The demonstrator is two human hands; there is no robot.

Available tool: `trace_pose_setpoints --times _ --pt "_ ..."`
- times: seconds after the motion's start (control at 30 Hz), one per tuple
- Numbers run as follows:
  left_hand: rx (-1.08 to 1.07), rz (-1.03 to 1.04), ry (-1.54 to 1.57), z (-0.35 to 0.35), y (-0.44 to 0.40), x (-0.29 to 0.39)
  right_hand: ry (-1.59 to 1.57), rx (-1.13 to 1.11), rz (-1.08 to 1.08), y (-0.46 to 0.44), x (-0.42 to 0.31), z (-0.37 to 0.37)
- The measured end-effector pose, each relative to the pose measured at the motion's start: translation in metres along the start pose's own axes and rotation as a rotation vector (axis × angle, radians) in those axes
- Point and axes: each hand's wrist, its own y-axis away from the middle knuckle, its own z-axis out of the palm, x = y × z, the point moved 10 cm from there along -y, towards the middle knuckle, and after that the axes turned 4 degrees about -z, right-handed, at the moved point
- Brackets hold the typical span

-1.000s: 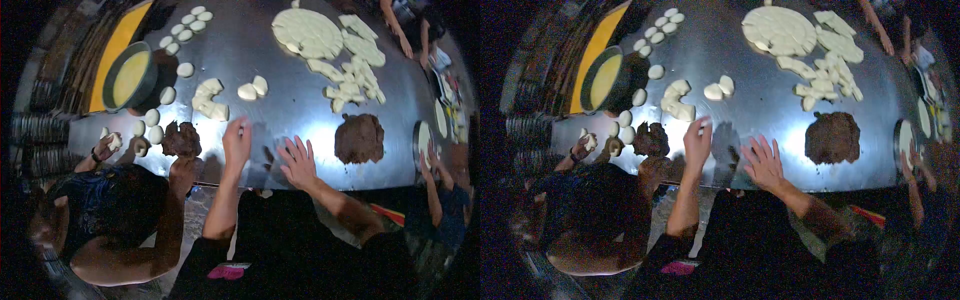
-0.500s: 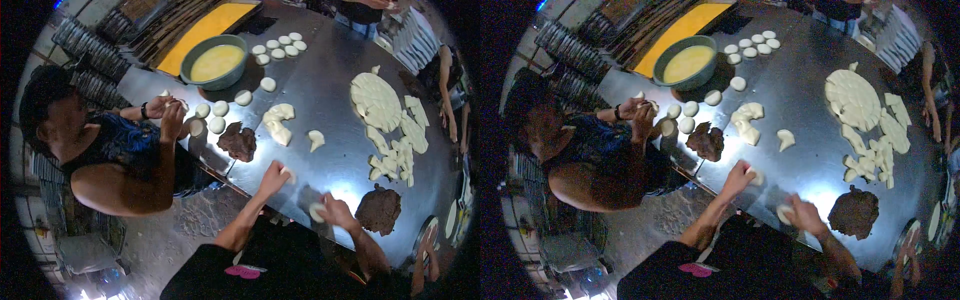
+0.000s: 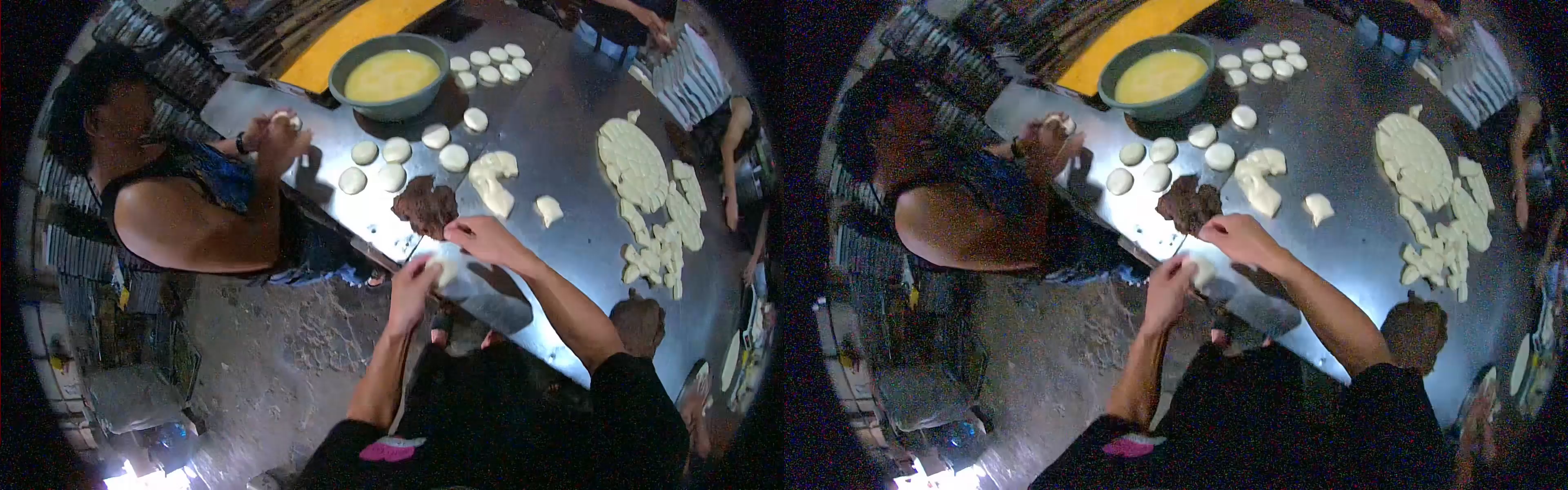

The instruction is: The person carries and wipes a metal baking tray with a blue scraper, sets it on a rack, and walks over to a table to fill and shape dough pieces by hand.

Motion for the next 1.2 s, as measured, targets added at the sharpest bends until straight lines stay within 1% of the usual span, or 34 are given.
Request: trace_pose_setpoints --times 0.03,0.07,0.1,0.13,0.17,0.2,0.23,0.27,0.3,0.33,0.37,0.43,0.47,0.5,0.53,0.57,0.6,0.63,0.67,0.7,0.73,0.77,0.8,0.83,0.87,0.9,0.93,0.97,1.0,1.03,1.1,1.13,1.2 --pt "-0.019 -0.025 0.174 0.009 -0.005 0.005 -0.17 -0.074 0.066 0.021 -0.006 0.009" --pt "-0.031 0.025 0.223 0.018 -0.013 0.012 -0.171 -0.06 0.086 0.035 -0.007 0.014" --pt "-0.059 0.077 0.272 0.03 -0.021 0.019 -0.155 0.228 -0.015 0.048 -0.02 -0.009" --pt "0.001 0.107 0.061 0.037 -0.028 0.021 -0.116 0.529 -0.111 0.072 -0.033 -0.035" --pt "0.004 0.161 0.152 0.059 -0.01 0.055 -0.152 0.662 -0.101 0.089 -0.043 -0.043" --pt "0.068 0.372 0.129 0.071 -0.001 0.079 -0.191 0.787 -0.059 0.105 -0.047 -0.045" --pt "0.116 0.58 0.115 0.085 0.013 0.095 -0.165 0.917 -0.005 0.122 -0.057 -0.054" --pt "0.107 0.687 -0.036 0.107 0.023 0.1 -0.144 1.083 0.025 0.138 -0.047 -0.059" --pt "0.087 0.806 -0.178 0.133 0.035 0.102 -0.279 1.18 0.063 0.159 -0.044 -0.078" --pt "-0.085 0.624 -0.026 0.156 0.043 0.093 -0.358 1.118 0.18 0.172 -0.019 -0.09" --pt "-0.229 0.428 0.104 0.175 0.051 0.083 -0.718 1.05 0.214 0.182 -0.005 -0.091" --pt "-0.271 0.461 0.081 0.193 0.06 0.077 -0.73 1.108 0.235 0.218 0.018 -0.105" --pt "-0.338 0.389 0.124 0.2 0.058 0.064 -0.723 1.156 0.256 0.242 0.022 -0.106" --pt "-0.434 0.328 0.136 0.209 0.056 0.046 -0.559 1.162 0.347 0.266 0.024 -0.107" --pt "-0.478 0.225 0.132 0.217 0.049 0.02 -0.397 1.151 0.436 0.285 0.024 -0.106" --pt "-0.517 0.123 0.124 0.228 0.048 0.001 -0.393 1.173 0.449 0.298 0.032 -0.099" --pt "-0.501 -0.111 0.221 0.238 0.052 -0.022 0.127 1.101 0.4 0.299 0.023 -0.096" --pt "-0.477 -0.347 0.313 0.249 0.062 -0.044 0.636 0.975 0.341 0.293 0.009 -0.08" --pt "-0.708 -0.34 0.229 0.261 0.062 -0.061 0.679 0.929 0.345 0.294 0.011 -0.057" --pt "-0.862 -0.295 0.021 0.275 0.065 -0.069 0.72 0.881 0.348 0.296 0.012 -0.041" --pt "-0.881 -0.257 -0.069 0.279 0.059 -0.075 0.693 0.806 0.242 0.299 0.017 -0.033" --pt "-0.892 -0.221 -0.154 0.281 0.055 -0.081 0.495 0.725 0.377 0.314 0.047 -0.037" --pt "-0.889 -0.223 -0.151 0.283 0.055 -0.079 0.296 0.639 0.498 0.333 0.079 -0.041" --pt "-0.895 -0.186 -0.237 0.284 0.056 -0.074 0.247 0.994 0.566 0.382 0.097 -0.07" --pt "-0.898 -0.15 -0.329 0.282 0.055 -0.072 0.346 1.059 0.637 0.42 0.124 -0.097" --pt "-0.89 -0.148 -0.333 0.282 0.051 -0.076 0.421 0.983 0.838 0.448 0.146 -0.125" --pt "-0.886 0.063 -0.432 0.285 0.046 -0.069 0.723 1.039 0.864 0.468 0.15 -0.145" --pt "-0.876 0.275 -0.531 0.29 0.048 -0.056 0.723 0.926 0.962 0.473 0.154 -0.162" --pt "-0.878 0.39 -0.584 0.293 0.051 -0.048 0.678 0.874 0.965 0.475 0.171 -0.167" --pt "-0.864 0.387 -0.592 0.299 0.054 -0.037 0.629 0.818 0.967 0.474 0.186 -0.168" --pt "-0.816 -0.076 -0.659 0.3 0.052 -0.061 0.635 0.782 0.941 0.47 0.203 -0.17" --pt "-0.807 -0.088 -0.677 0.301 0.053 -0.066 0.641 0.756 0.936 0.47 0.208 -0.164" --pt "-0.772 -0.149 -0.387 0.314 0.052 -0.067 0.591 0.779 0.903 0.478 0.216 -0.167"
